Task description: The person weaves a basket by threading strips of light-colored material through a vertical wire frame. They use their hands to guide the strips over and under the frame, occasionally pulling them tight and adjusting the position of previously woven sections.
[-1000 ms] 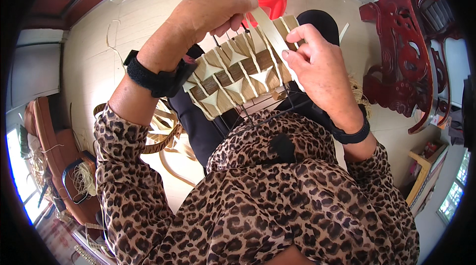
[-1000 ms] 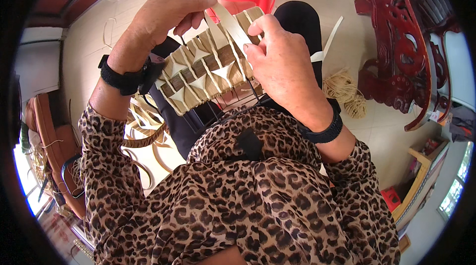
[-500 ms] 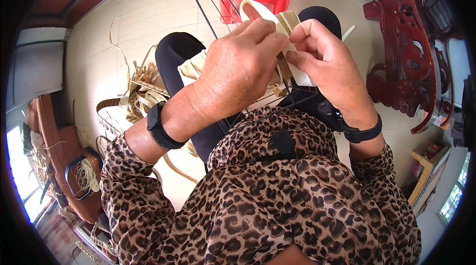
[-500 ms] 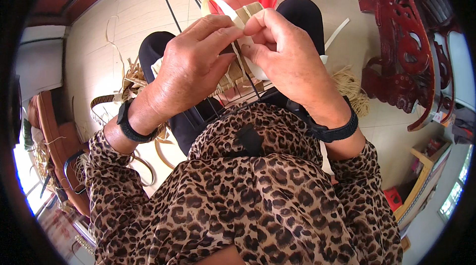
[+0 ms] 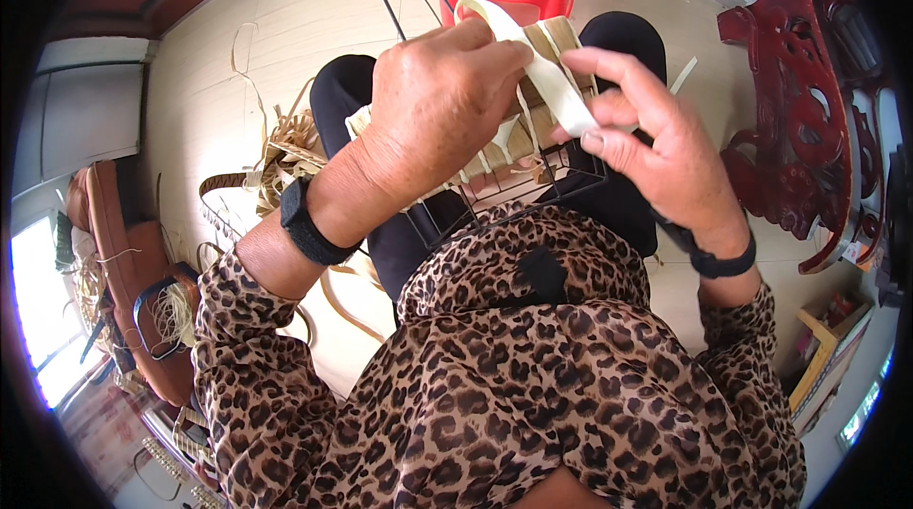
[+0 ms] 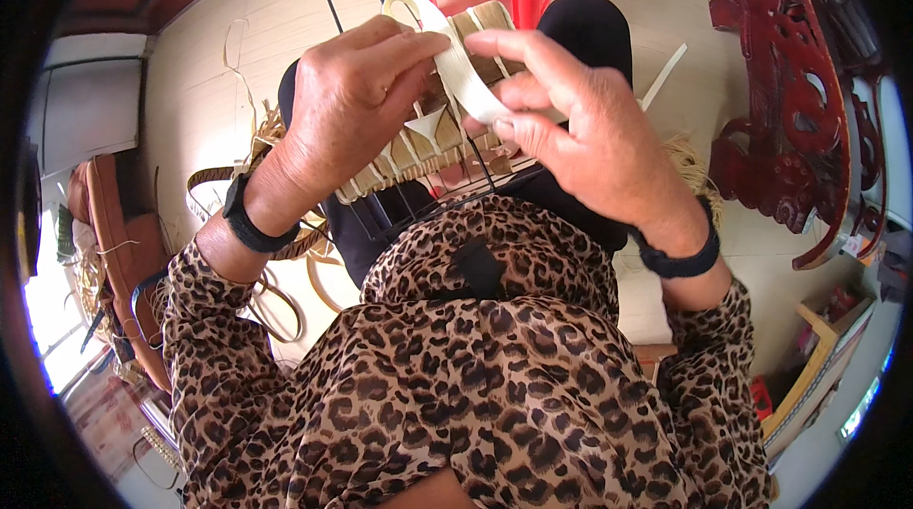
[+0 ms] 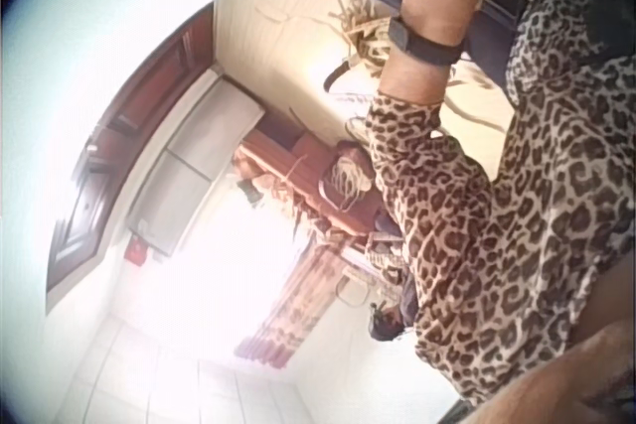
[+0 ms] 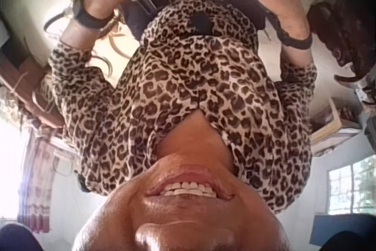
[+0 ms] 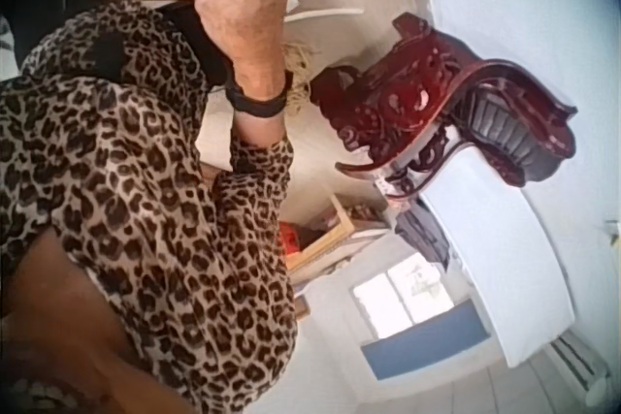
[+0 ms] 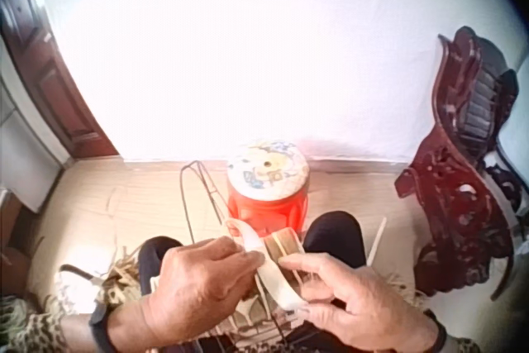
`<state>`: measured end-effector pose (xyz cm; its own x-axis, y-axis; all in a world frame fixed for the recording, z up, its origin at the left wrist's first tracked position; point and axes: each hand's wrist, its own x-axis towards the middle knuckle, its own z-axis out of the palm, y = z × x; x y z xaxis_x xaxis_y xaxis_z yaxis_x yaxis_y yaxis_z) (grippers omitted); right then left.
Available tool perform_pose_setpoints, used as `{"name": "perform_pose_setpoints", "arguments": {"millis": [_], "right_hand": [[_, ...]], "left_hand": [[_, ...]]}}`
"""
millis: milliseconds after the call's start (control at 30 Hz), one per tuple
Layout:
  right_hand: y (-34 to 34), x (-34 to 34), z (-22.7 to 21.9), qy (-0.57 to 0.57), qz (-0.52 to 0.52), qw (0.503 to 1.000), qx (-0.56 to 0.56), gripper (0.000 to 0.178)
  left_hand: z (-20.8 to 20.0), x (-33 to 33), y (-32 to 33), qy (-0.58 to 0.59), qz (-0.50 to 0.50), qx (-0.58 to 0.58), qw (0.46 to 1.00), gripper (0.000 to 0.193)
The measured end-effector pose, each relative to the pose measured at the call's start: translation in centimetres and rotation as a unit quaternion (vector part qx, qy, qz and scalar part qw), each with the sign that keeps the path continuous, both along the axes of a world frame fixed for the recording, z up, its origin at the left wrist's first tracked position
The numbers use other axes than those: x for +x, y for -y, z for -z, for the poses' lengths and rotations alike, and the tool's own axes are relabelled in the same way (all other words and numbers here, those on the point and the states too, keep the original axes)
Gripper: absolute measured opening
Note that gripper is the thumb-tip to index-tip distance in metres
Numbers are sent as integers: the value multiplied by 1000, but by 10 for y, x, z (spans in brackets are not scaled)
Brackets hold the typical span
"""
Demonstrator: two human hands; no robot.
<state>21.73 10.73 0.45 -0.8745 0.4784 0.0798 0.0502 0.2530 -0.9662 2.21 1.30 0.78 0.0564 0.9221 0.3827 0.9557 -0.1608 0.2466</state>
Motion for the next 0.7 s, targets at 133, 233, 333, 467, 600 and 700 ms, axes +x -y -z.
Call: {"name": "perform_pose_setpoints", "arguments": {"millis": [133, 233, 333, 467, 600, 700], "right_hand": [[-30, -12, -18, 43, -51, 979, 192, 36], [-27, -33, -18, -16, -9, 995, 99, 20], [-30, -47, -16, -96, -79, 986, 113, 23], [-31, -62, -20, -84, -132, 978, 142, 21], [-23, -67, -23, -54, -137, 985, 87, 20], [-33, -66, -12, -98, -171, 978, 67, 20]], "left_hand": [[-22, 4, -5, 133, -27, -89, 987, 14], [-44, 7, -11, 217, -49, -139, 965, 26], [-53, 7, -8, 115, -85, -140, 980, 44], [-46, -3, -1, 118, -54, -68, 989, 30], [-36, -10, 3, 41, -24, -42, 998, 20], [-35, -5, 6, 29, -67, -25, 997, 25]]}}
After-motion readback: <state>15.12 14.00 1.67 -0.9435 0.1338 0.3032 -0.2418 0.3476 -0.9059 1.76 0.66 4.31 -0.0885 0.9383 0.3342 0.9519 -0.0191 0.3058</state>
